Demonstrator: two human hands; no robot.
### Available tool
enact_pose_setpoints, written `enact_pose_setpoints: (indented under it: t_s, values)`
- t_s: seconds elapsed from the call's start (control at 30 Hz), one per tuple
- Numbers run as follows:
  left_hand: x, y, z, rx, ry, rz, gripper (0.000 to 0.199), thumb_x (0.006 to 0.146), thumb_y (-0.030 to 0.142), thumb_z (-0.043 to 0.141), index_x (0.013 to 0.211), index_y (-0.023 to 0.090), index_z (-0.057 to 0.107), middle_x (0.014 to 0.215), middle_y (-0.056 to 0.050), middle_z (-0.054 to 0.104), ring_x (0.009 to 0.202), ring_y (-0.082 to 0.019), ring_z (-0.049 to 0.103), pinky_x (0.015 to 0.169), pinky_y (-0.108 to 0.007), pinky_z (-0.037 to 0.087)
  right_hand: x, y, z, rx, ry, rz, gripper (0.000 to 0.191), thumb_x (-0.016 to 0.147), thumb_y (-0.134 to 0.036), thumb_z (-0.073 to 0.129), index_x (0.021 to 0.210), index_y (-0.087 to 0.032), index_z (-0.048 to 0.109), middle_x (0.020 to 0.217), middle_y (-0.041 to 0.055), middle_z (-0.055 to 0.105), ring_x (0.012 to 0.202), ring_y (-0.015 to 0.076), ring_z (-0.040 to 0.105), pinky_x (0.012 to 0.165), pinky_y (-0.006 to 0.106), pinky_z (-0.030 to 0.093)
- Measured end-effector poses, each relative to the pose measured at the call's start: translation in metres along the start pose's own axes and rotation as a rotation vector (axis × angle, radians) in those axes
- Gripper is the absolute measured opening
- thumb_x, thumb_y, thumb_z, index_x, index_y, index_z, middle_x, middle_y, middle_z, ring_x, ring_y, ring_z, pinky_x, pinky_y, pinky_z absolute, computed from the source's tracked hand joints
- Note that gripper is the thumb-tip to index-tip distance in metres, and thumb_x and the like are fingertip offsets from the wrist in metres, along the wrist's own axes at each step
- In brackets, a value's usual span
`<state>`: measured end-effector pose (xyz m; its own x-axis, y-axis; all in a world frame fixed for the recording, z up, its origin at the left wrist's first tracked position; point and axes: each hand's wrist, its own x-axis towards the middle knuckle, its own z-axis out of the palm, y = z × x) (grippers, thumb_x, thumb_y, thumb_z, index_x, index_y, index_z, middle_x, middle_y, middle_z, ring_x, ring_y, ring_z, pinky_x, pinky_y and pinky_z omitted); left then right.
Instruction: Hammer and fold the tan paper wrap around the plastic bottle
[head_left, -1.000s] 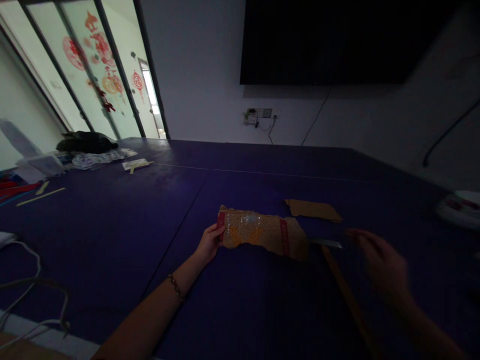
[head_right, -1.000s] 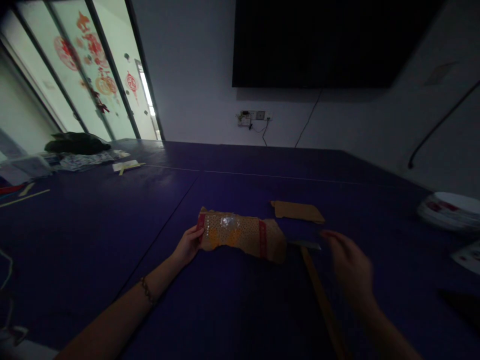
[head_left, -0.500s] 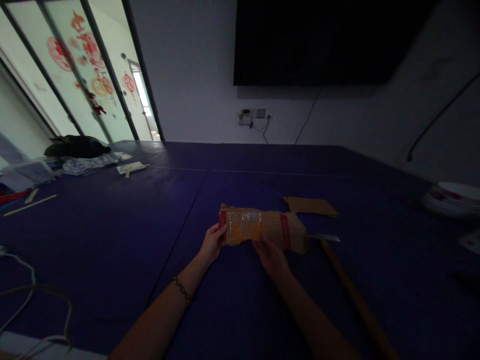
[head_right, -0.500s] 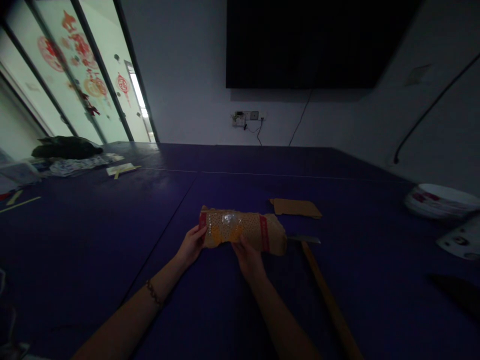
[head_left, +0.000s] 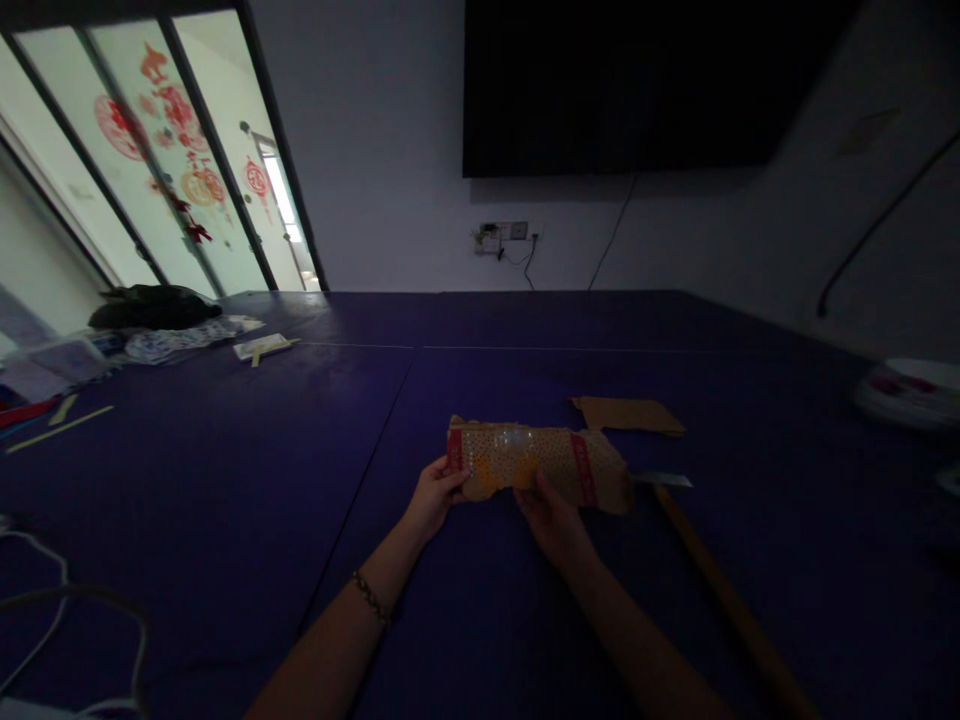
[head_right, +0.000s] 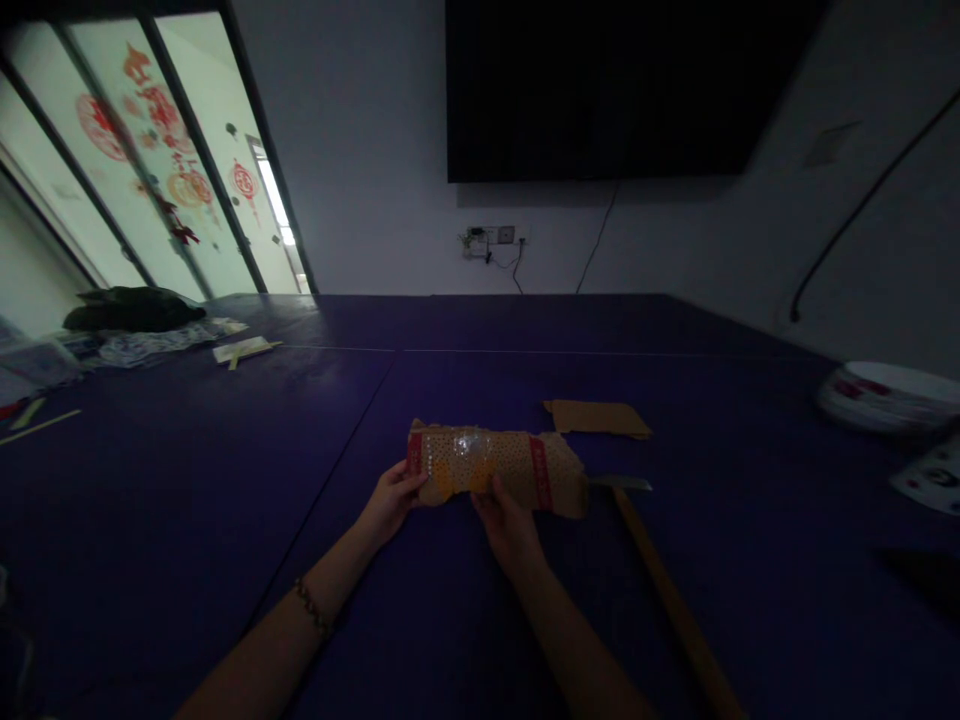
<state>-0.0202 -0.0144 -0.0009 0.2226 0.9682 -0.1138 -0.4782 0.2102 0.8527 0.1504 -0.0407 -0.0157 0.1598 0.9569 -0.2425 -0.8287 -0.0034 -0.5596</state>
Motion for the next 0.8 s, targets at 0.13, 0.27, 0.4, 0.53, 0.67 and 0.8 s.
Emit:
enact_pose_setpoints:
  t_s: [0.13,0.27,0.4,0.53,0.67,0.8]
  values:
    - [0.0003,0.0003,-0.0004,0.009,0.016,-0.004,0.041,0.055,0.022,0.072,0.093,0.014,0.061,0.088,-0.009,0.066,0.071,-0.019,0.062,0.061,-0.031,0.05,0.0002,0.0003,0.0008,0.003,0.018,0.011,0.031,0.056,-0.014,0.073,0.083,-0.024,0.06,0.081,-0.0056,0.067,0.067,0.0123,0.063,0.062,0.026,0.055]
    - [0.0,0.0008,-0.0005,0.007,0.013,-0.001,0.039,0.055,0.022,0.073,0.092,0.014,0.061,0.088,-0.008,0.066,0.071,-0.019,0.061,0.06,-0.03,0.05,-0.0007,-0.0007,0.0022,-0.012,0.003,0.018,0.032,0.055,-0.012,0.073,0.082,-0.023,0.061,0.079,-0.0051,0.067,0.067,0.012,0.063,0.062,0.025,0.054]
    - [0.0002,0.0003,-0.0012,0.009,0.003,-0.001,0.038,0.055,0.022,0.072,0.091,0.014,0.062,0.089,-0.009,0.066,0.072,-0.019,0.062,0.061,-0.03,0.05,-0.0022,-0.0015,0.0044,-0.003,0.002,0.016,0.034,0.056,-0.012,0.073,0.084,-0.026,0.06,0.079,-0.007,0.067,0.069,0.0119,0.063,0.063,0.025,0.054]
    - [0.0001,0.0004,-0.0013,0.0,0.001,-0.004,0.038,0.056,0.022,0.072,0.091,0.014,0.062,0.088,-0.009,0.066,0.074,-0.019,0.062,0.063,-0.031,0.05,-0.0016,-0.0004,0.0052,0.003,0.005,0.019,0.034,0.056,-0.013,0.072,0.085,-0.026,0.06,0.083,-0.0061,0.067,0.071,0.013,0.063,0.062,0.026,0.053]
    - [-0.0011,0.0014,0.0,-0.003,0.019,0.001,0.035,0.056,0.023,0.072,0.088,0.013,0.063,0.084,-0.008,0.066,0.071,-0.018,0.061,0.062,-0.031,0.05,0.0011,0.0008,0.0028,-0.005,0.006,0.019,0.031,0.058,-0.016,0.072,0.084,-0.027,0.06,0.08,-0.0066,0.067,0.067,0.0117,0.062,0.061,0.026,0.053]
    - [-0.0021,0.002,0.0008,-0.008,0.028,0.008,0.031,0.056,0.022,0.071,0.085,0.013,0.064,0.079,-0.007,0.065,0.067,-0.017,0.059,0.062,-0.032,0.049,0.0028,0.0005,0.0011,-0.014,-0.014,0.02,0.027,0.06,-0.019,0.071,0.084,-0.026,0.06,0.079,-0.0045,0.067,0.069,0.0129,0.062,0.063,0.027,0.052]
